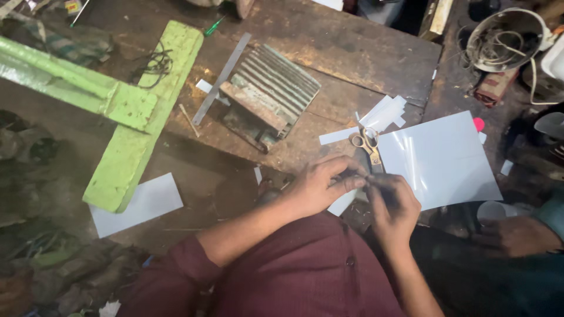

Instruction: The person cuts narrow strips from white sheets using scissors at a workbench, placing the cut strips on the table. They occasionally reposition a metal ruler and move a finned metal motor housing aside to clear the work area while continuing to cut and set down strips.

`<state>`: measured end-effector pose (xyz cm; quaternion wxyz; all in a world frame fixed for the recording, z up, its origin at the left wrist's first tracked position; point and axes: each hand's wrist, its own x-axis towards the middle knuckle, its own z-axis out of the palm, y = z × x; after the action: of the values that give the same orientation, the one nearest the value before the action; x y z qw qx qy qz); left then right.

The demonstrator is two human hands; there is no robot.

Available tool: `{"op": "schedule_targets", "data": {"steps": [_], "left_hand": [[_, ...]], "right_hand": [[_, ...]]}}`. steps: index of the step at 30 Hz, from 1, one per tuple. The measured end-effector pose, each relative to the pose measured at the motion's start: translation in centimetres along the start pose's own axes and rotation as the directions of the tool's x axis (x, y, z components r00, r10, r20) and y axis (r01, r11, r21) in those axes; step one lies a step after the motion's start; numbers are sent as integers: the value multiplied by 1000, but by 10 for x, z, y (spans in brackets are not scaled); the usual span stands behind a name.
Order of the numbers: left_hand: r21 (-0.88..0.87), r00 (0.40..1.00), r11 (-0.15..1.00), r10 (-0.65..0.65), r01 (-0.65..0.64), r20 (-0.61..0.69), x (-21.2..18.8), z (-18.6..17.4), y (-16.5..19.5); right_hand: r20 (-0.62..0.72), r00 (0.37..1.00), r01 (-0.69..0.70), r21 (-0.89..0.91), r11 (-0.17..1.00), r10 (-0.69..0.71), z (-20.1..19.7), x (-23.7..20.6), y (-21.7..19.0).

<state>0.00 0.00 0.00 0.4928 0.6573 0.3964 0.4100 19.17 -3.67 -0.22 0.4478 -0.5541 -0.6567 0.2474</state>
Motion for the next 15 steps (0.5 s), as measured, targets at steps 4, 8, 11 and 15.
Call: {"op": "schedule_targets", "data": {"steps": [4,8,11,15], "left_hand": [[25,999,999,-44,44,12,6,4,-9],[149,998,987,65,-62,-14,5,-3,-18],[177,988,972,152,-155,29,3,-13,-19],[124,977,969,206,-212,55,3,-28,-20]], "right_hand": [[-69,982,163,-188,969,-178,1,-3,-7],[56,976,-216,159,963,209,10,-3,-2],[166,943,-327,314,891,288,14,-2,3],[137,972,-218,237,947,189,22,0,9]]}}
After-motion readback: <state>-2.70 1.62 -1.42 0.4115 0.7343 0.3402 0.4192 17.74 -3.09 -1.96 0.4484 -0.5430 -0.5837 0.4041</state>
